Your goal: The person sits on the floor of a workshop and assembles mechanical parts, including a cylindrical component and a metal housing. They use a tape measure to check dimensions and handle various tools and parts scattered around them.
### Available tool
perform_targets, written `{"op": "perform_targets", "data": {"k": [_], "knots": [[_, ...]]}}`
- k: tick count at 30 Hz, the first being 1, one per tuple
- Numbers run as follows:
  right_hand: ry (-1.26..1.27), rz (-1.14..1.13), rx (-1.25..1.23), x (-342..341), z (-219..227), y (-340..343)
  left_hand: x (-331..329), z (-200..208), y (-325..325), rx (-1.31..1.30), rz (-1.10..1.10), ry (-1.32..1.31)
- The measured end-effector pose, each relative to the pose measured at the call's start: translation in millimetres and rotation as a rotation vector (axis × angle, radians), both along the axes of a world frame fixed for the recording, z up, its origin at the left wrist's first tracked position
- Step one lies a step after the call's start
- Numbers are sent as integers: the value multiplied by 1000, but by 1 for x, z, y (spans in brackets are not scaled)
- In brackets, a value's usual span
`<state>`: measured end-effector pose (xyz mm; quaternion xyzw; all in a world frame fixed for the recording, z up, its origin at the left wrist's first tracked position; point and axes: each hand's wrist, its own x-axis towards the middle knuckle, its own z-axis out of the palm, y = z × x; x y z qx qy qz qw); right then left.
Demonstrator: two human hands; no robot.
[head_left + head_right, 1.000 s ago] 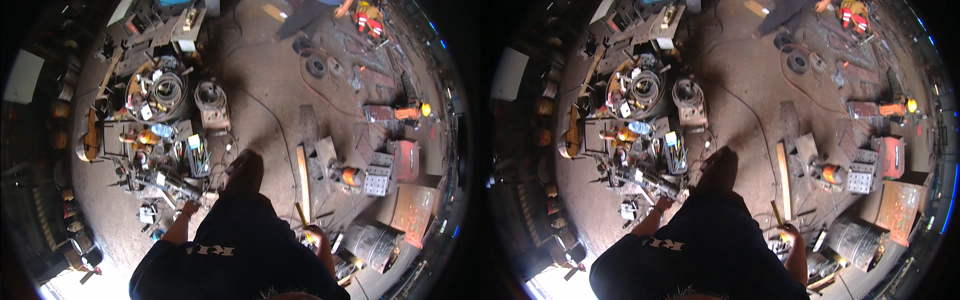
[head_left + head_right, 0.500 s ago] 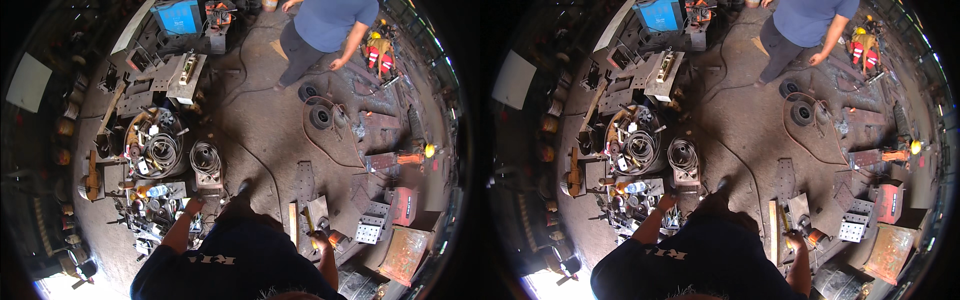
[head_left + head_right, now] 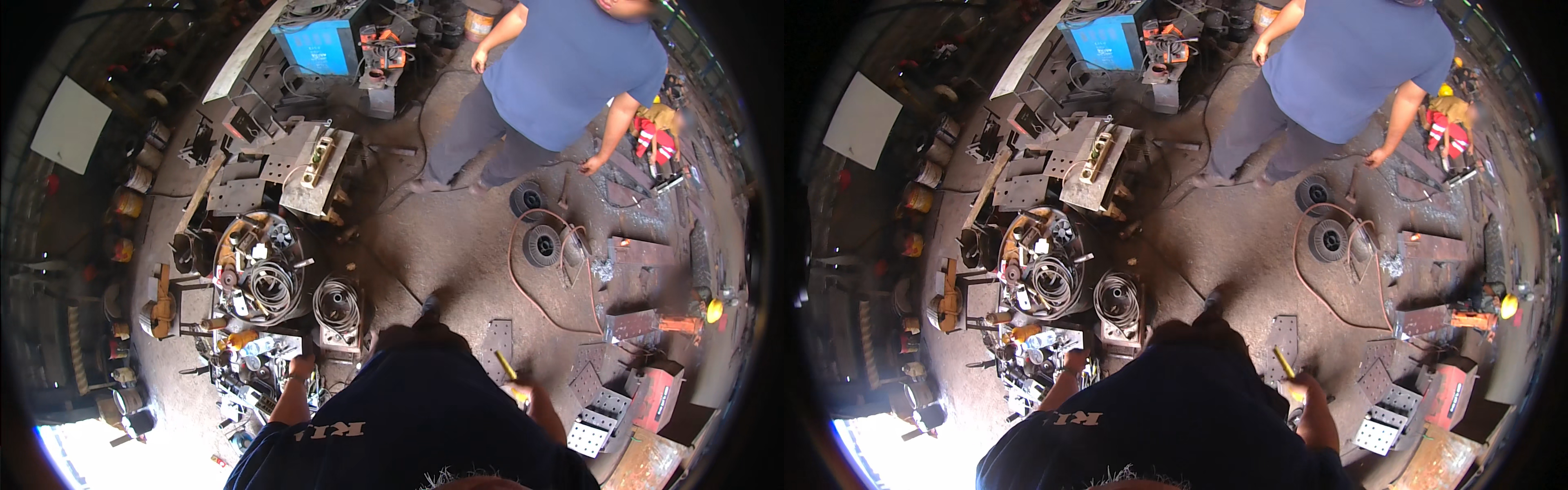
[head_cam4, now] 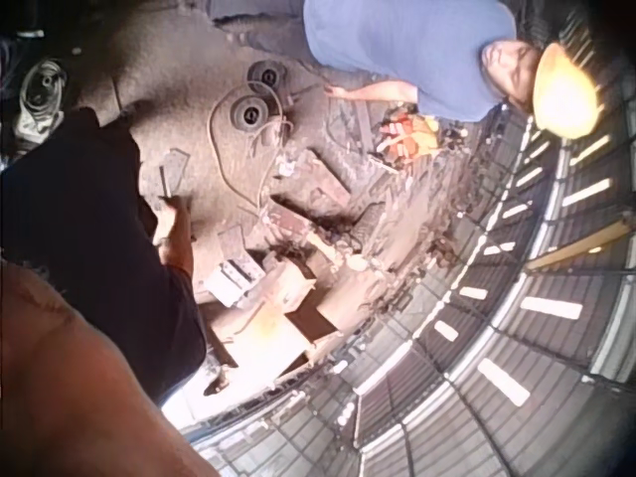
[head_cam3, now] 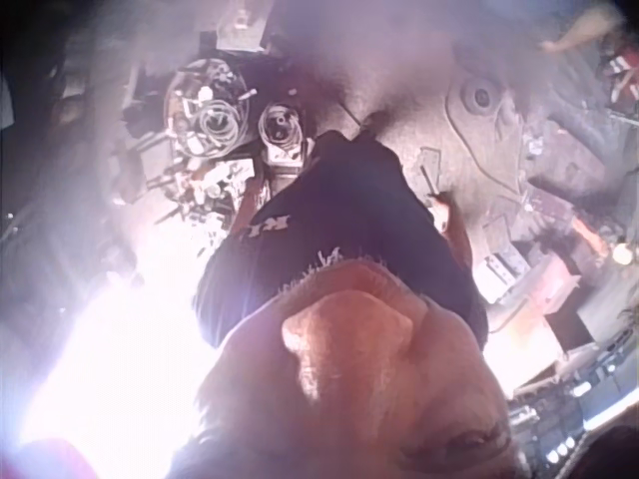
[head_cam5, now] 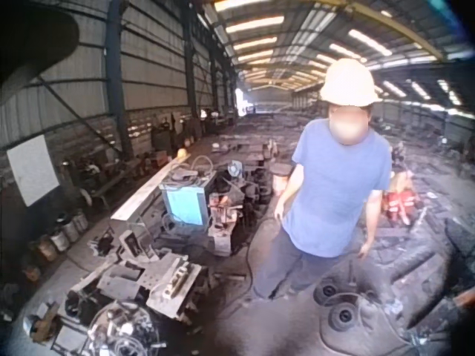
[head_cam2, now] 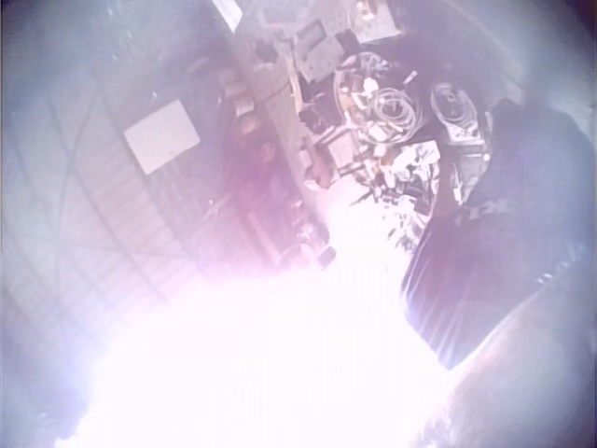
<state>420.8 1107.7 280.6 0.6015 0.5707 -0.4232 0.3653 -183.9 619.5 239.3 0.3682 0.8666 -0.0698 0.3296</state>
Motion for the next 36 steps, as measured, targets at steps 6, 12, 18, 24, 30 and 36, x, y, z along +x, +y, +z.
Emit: {"op": "perform_targets", "data": {"k": [6, 12, 18, 24, 30, 36], "knots": [[90, 405, 90, -190, 81, 148, 46, 9, 21, 57, 257, -184], [326, 276, -24, -353, 91, 212, 37, -13, 98, 289, 516, -317], [470, 411, 70, -534, 87, 213, -50, -4, 128, 356, 802, -276], [878, -86, -144, -711, 98, 199, -149, 28, 102, 259, 830, -118], [1140, -357, -218, -834, 102, 227, -212, 70, 113, 636, 1459, -315], [1150, -421, -41, -918, 105, 297, -208, 20, 86, 374, 1118, -3]]}}
